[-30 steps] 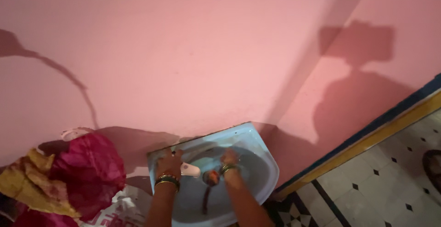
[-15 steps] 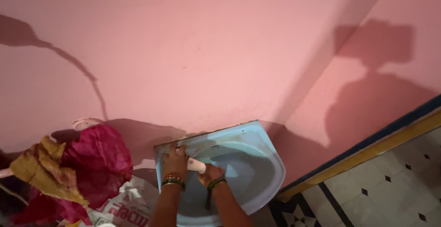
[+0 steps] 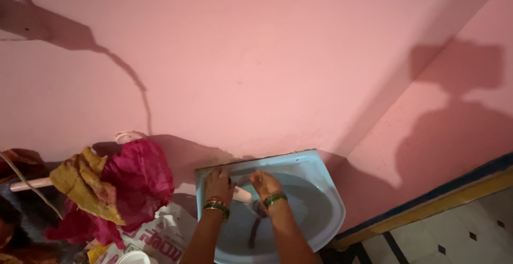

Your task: The person cleans a small blue basin by hand, wiping the interior surfaces and the faucet.

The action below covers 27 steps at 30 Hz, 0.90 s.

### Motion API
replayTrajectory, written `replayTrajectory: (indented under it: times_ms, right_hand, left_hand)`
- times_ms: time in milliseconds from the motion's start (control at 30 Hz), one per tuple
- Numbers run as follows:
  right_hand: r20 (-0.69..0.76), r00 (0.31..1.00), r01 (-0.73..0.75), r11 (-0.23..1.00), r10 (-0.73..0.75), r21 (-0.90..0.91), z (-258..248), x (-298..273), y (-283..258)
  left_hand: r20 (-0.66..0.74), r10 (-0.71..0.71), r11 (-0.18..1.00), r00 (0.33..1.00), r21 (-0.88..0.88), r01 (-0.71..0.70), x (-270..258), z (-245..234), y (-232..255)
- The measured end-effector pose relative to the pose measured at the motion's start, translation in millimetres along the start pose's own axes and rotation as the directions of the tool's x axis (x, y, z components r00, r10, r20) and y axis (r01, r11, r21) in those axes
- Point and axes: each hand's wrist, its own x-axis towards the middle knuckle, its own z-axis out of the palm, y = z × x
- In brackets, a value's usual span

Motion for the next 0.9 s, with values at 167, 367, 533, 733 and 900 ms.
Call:
replayTrajectory:
  times_ms: [167, 367, 533, 733, 900]
  right_hand:
    - [0.376, 0.926, -0.107, 0.967, 0.012, 0.232, 32.8, 15.4, -54.1]
    - [0.09, 0.992, -0.1, 0.99, 0.091, 0.1, 24.5, 19.2, -19.6]
    - [0.15, 0.845, -0.462, 0.562, 0.513, 0.686, 42.5, -11.6, 23.4]
    - [0.117, 0.949, -0.241, 0.91, 0.294, -0.337, 35.5, -27.4, 38.2]
    - [0.108, 0.977, -0.003, 0.521, 0.182, -0.853, 10.2, -31.7, 28.1]
  left_hand:
    - [-0.032, -0.134, 0.931, 0.991, -0.346, 0.115, 11.9, 29.1, -19.3]
    - [-0.086, -0.033, 0.911, 0.996, -0.413, -0.006, 19.0, 35.5, -31.0]
    - [-0.156, 0.038, 0.891, 0.987, -0.442, -0.104, 3.3, 19.4, -32.6]
    - [0.054, -0.005, 0.968, 0.999, -0.25, 0.018, -11.0, 0.8, -29.4]
    - [0.262, -0.119, 0.992, 0.958, -0.007, 0.125, -15.9, -38.0, -2.6]
